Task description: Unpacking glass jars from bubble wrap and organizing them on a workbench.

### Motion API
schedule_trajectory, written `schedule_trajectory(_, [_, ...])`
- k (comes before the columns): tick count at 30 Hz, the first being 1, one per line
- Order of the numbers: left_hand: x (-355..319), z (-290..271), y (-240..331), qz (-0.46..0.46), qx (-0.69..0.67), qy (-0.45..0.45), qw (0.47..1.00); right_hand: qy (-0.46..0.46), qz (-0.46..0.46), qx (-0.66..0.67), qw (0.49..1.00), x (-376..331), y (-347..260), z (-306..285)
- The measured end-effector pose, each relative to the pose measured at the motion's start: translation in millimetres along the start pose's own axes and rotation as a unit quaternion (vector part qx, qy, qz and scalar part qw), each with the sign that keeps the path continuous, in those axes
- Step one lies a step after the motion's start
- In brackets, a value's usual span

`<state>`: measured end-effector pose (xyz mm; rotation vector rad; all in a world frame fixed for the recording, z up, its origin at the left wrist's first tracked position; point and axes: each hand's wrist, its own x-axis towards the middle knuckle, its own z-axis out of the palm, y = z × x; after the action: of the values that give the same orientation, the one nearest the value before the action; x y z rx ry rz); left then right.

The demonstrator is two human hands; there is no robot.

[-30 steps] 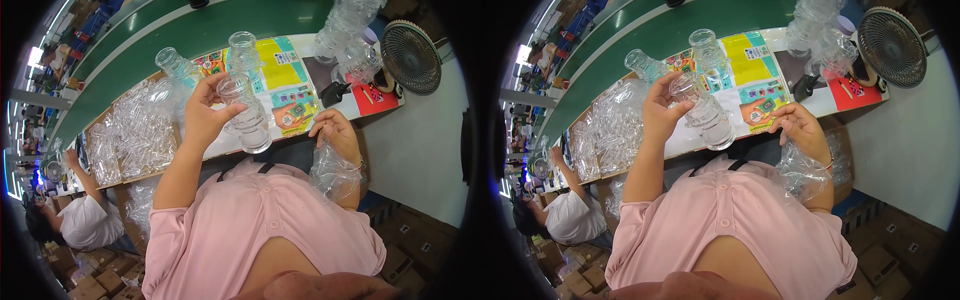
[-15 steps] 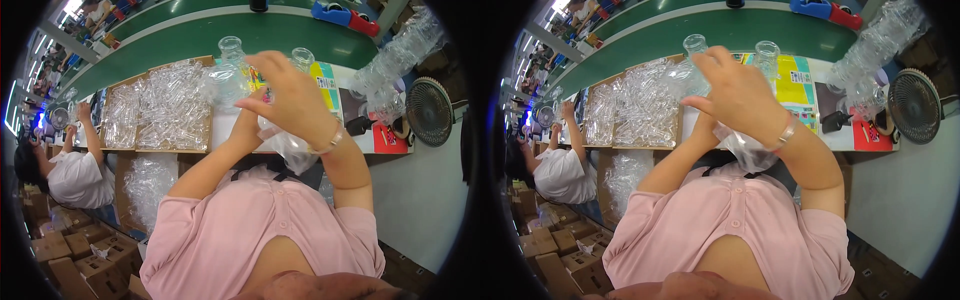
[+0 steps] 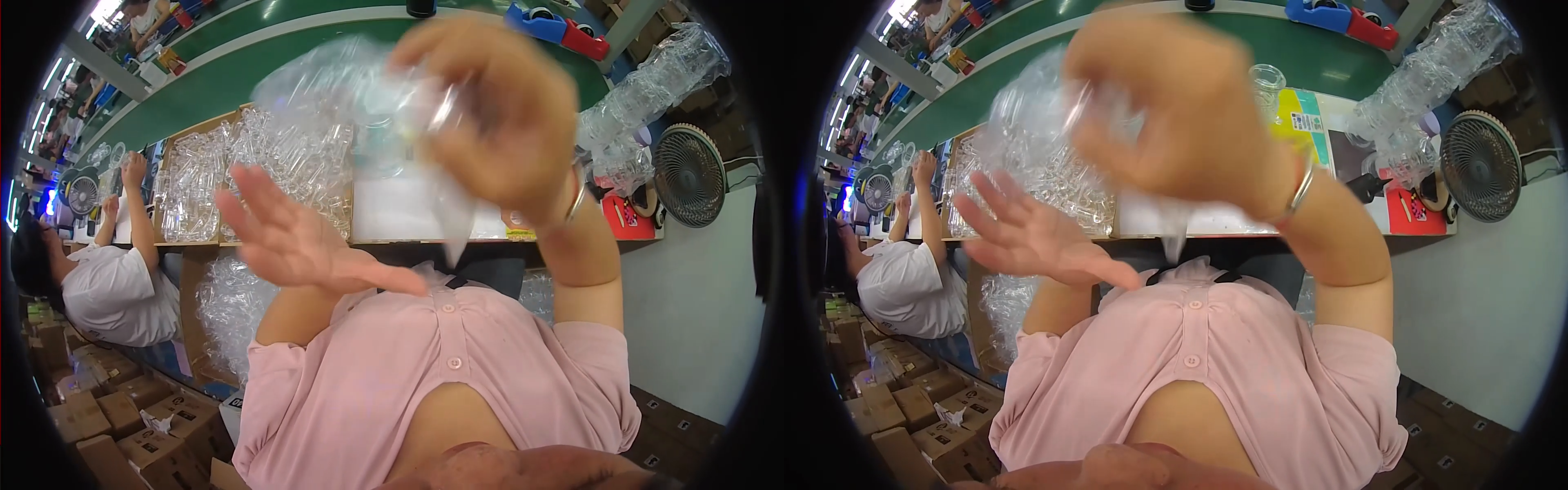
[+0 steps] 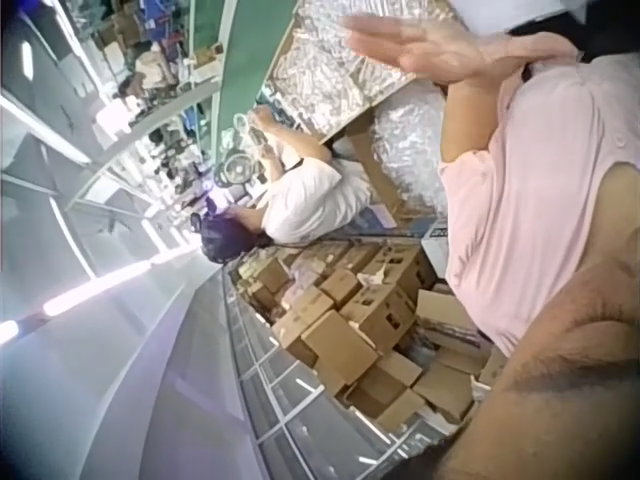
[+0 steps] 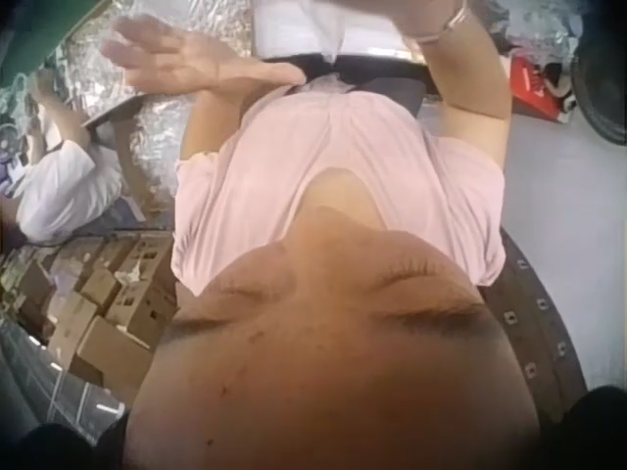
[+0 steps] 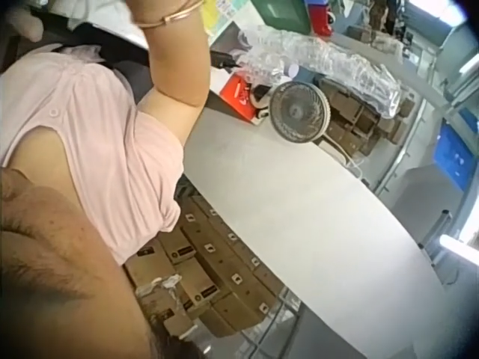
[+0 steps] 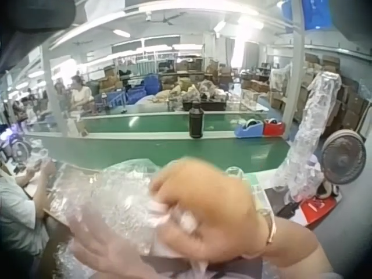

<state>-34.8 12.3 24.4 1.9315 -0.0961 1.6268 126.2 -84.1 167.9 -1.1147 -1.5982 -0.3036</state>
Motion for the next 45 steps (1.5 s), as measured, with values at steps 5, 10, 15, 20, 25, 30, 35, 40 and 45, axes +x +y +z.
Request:
schedule_trajectory(5, [11,-49,38,-0.614,-0.099,-0.238,0.746,-0.252,-0.037,0.167,0.952,-54,-63,46])
schedule_trajectory(10, [-18,-190,2,-0.015,0.376,-0.171,0.911,-0.282,-0.085,0.028,0.955,-111,-46,-1])
schedule_trajectory(15, [-132,-323,7,-0.217,0.581,-0.083,0.780,-0.085,0.177,-0.144,0.970,-159,-43,-44])
schedule_trajectory(20, [-353,-357,-52,-0.408,0.597,-0.396,0.566,0.025,0.245,-0.238,0.940,-195,-50,-31])
schedule_trajectory(25, [-491,-391,-105,-0.462,0.392,-0.567,0.558,-0.015,0.271,-0.219,0.937,-200,-78,-26])
schedule_trajectory(30, [-487,-324,-106,-0.628,0.372,-0.489,0.478,-0.002,0.290,-0.256,0.922,-226,-88,-16])
schedule_trajectory(35, [-511,-326,-88,-0.326,0.472,-0.696,0.433,0.021,0.311,-0.245,0.918,-222,-79,-26])
schedule_trajectory(40, [-536,-320,-117,-0.420,0.391,-0.716,0.398,0.084,0.319,-0.231,0.915,-185,-64,-16])
schedule_trajectory(45, [-592,-314,-154,-0.407,0.333,-0.785,0.328,0.087,0.393,-0.199,0.893,-166,-19,-11])
